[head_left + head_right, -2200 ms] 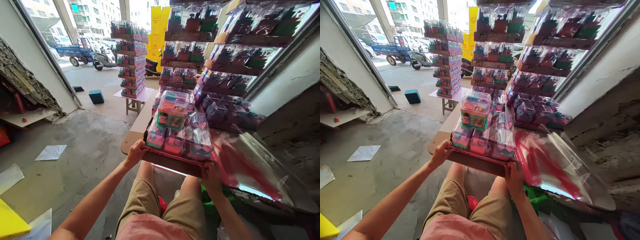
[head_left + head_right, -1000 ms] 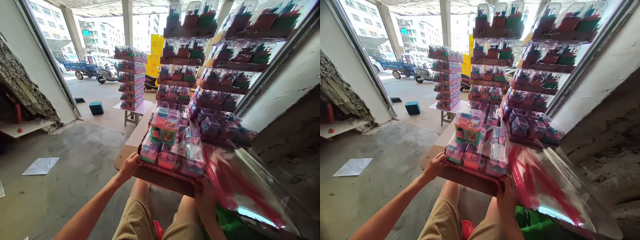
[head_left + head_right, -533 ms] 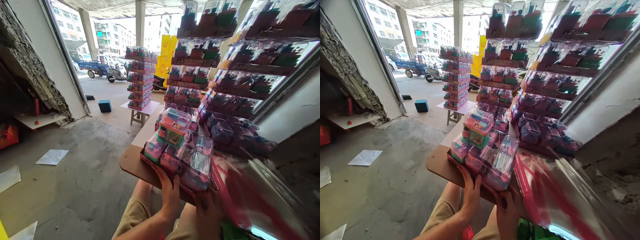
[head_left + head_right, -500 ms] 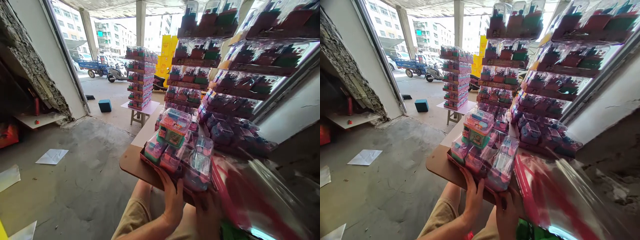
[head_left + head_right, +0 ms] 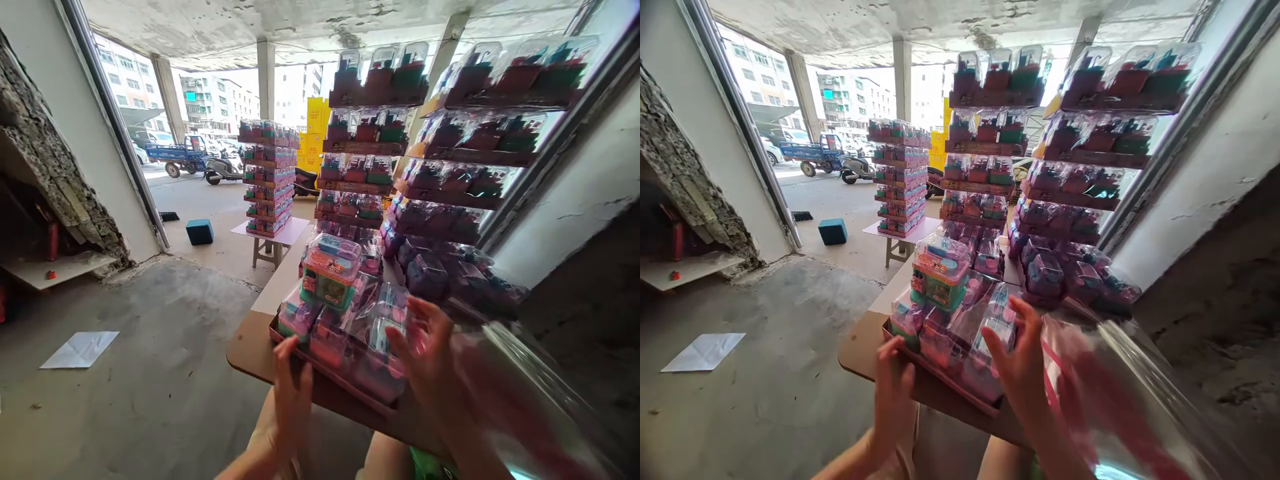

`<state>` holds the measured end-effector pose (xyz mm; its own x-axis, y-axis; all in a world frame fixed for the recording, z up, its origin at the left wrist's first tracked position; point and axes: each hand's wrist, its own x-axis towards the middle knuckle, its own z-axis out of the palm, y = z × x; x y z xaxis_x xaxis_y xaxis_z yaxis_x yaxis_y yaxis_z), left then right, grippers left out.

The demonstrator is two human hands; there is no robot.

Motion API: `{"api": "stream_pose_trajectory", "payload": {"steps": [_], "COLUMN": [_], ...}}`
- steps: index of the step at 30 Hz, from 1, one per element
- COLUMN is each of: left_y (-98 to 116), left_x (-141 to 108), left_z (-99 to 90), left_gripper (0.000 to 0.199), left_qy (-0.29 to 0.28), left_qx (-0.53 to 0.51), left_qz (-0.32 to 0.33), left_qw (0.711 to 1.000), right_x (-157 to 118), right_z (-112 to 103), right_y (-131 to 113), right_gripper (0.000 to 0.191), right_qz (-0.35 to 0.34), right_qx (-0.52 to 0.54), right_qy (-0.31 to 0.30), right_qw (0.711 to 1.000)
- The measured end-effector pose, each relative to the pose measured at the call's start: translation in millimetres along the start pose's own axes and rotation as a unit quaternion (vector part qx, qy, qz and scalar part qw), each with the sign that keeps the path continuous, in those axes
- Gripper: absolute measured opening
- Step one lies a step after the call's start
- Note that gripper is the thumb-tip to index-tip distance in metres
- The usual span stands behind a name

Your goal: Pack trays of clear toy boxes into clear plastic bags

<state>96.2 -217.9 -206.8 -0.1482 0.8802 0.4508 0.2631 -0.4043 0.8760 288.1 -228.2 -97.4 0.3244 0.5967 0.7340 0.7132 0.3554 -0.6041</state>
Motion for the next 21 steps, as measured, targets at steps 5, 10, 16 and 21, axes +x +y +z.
{"api": "stream_pose_trajectory", "payload": {"steps": [5,10,16,21], "left_y": [-31,-51,-44,-25], "left_x": [108,145,146,130], "left_z": [-33.3,-42.0,-44.4,-51.2], "left_gripper": [0.031,0.058,0.036,0.041], "left_qy": [0.064,-0.263,-0.295,-0.295], "left_qx": [-0.004,-0.123,-0.021,0.102], "left_qz": [-0.081,-0.209,-0.135,-0.062], "left_qw": [0.995,0.934,0.946,0.948], "right_x": [87,111,137,120], "right_z": [57,75,-9,-65], "right_y": [-23,-43,-15,73], "right_gripper": [0.076,0.06,0.066,0.077], "right_qz": [0.01,0.028,0.083,0.095], "right_qx": [0.097,0.077,-0.007,-0.236], "right_qy": [-0.178,-0.204,0.129,0.198], "right_qw": [0.979,0.976,0.988,0.947]}}
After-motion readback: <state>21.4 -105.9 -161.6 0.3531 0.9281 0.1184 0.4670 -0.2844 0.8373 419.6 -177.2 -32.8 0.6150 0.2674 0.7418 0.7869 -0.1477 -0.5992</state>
